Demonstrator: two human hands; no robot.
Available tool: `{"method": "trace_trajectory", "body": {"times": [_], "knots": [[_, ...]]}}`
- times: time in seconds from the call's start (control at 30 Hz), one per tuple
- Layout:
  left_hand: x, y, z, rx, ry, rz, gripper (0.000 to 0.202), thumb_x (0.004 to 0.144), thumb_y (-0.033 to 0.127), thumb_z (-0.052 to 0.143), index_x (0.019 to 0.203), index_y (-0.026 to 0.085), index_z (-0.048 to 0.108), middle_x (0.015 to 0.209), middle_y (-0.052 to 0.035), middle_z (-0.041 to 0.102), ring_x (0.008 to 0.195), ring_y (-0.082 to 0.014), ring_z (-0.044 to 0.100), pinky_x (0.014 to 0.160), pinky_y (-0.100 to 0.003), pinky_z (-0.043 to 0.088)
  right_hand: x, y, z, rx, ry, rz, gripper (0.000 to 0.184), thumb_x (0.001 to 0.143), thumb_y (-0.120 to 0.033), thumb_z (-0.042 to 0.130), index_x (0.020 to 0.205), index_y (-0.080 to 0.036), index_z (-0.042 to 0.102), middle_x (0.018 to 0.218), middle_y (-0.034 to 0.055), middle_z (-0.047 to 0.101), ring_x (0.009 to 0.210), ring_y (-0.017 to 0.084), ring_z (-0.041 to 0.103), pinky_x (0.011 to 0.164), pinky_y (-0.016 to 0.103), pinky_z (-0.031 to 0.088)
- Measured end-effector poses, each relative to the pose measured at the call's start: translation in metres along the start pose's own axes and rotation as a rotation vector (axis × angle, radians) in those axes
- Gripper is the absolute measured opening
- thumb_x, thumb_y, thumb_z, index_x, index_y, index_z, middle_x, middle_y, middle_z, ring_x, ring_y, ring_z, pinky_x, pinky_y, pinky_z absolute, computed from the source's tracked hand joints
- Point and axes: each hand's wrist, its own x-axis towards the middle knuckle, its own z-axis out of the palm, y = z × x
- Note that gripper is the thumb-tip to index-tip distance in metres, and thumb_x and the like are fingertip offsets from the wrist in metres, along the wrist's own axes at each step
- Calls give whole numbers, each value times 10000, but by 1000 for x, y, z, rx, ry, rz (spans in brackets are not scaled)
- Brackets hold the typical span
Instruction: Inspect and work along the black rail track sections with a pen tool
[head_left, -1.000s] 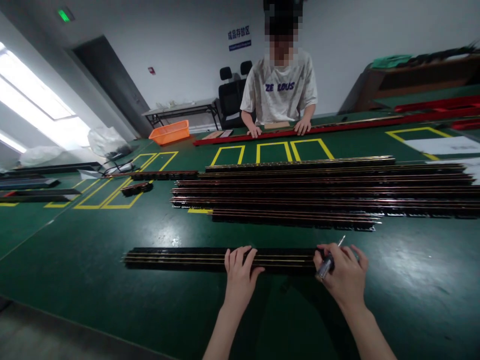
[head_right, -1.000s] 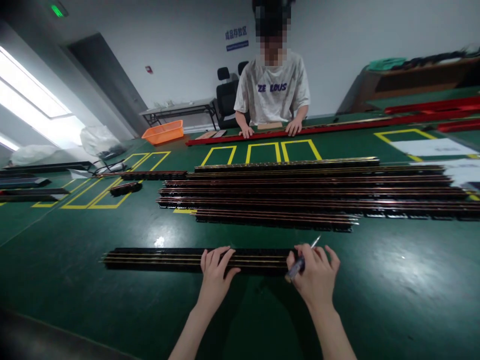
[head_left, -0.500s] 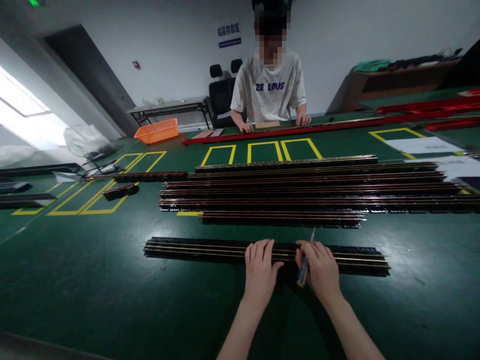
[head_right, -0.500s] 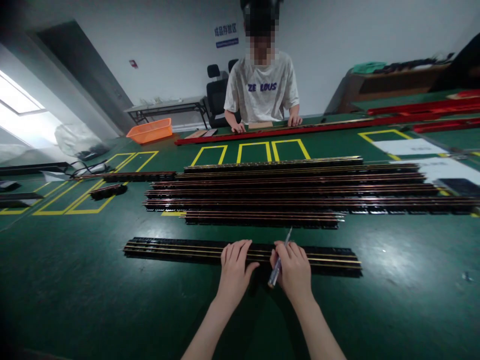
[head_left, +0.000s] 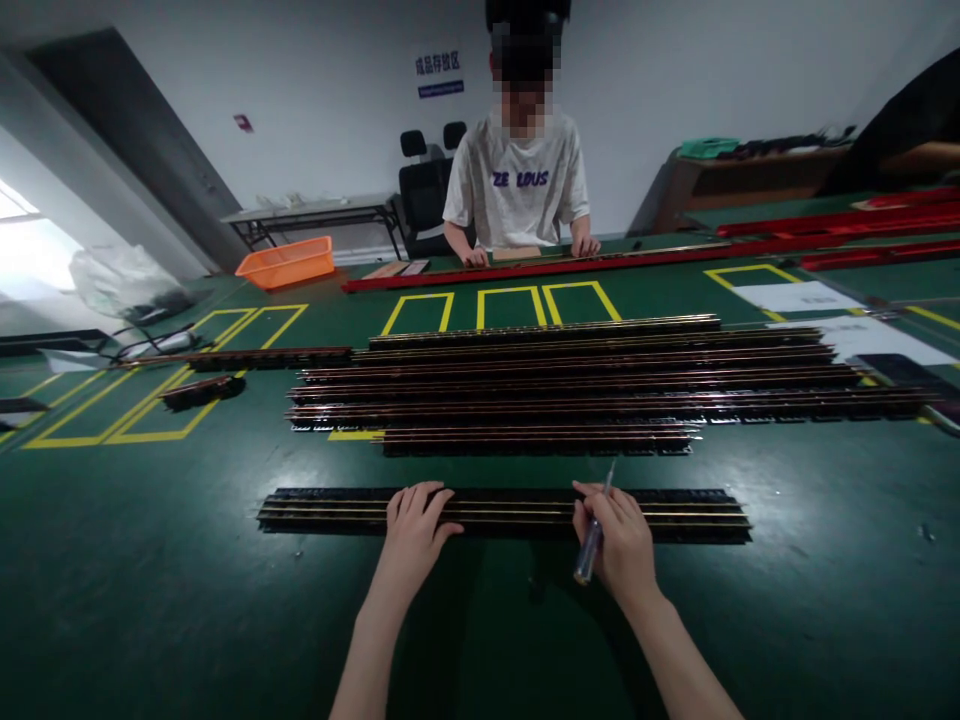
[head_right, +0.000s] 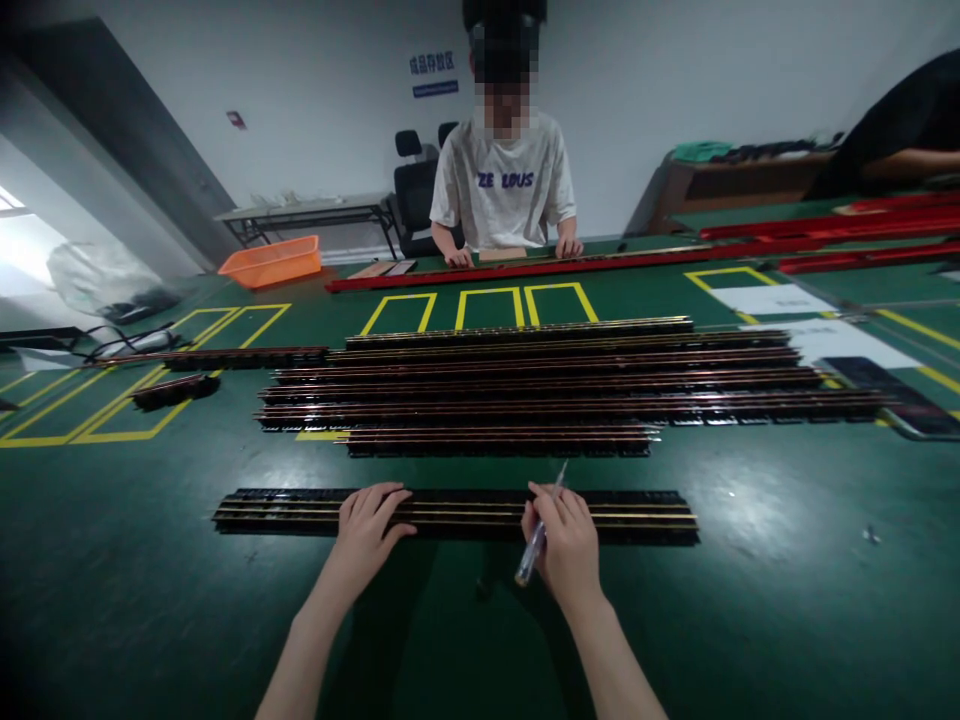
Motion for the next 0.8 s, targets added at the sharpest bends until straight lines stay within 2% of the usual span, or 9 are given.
{"method": "trace_trajectory", "body": {"times": [0.07,0.27,0.4,0.5,0.67,0.73,0.8], "knots": [[3,8,4,-3,22,3,302,809,293,578,1102,222,555,1138,-68,586,1083,-245,519,962,-480,352,0,-3,1,55,55,-29,126,829,-96,518,768,-200,480,977,122,672,888,217,623,755,391,505],[14,52,16,-16,151,3,312,811,302,586,1107,207,556,1123,-76,600,1067,-249,537,940,-471,371,-2,-9,4,115,-76,-60,120,841,-109,500,801,-216,463,1070,126,659,978,219,614,798,426,503],[25,87,27,-82,231,-9,321,796,291,611,1098,193,565,1099,-69,622,1042,-231,547,943,-438,369,-2,-7,7,92,-150,-41,132,851,-140,495,775,-224,427,1150,135,625,1072,243,570,866,465,456],[34,105,33,-131,270,-43,308,765,254,649,1058,186,586,1069,-61,633,1028,-225,549,942,-424,369,-3,-2,11,60,-165,-16,143,850,-181,512,768,-227,404,1169,131,615,1102,257,548,906,487,414],[41,111,36,-181,248,-15,288,795,232,611,1077,191,573,1083,-54,634,1042,-211,553,965,-443,371,-6,11,18,76,-131,88,168,853,-224,522,767,-237,379,1073,83,656,1021,247,587,872,471,408],[40,105,36,-160,240,34,304,815,216,582,1117,193,553,1108,-51,630,1063,-200,554,990,-444,368,-7,15,19,96,-135,95,177,854,-228,520,759,-239,371,1057,66,659,1002,239,591,866,464,403],[36,94,34,-93,242,141,342,824,230,569,1161,192,532,1129,-53,628,1092,-205,549,1000,-445,374,-7,19,20,109,-149,96,178,856,-226,514,754,-240,369,1053,56,659,990,236,593,865,464,393]]}}
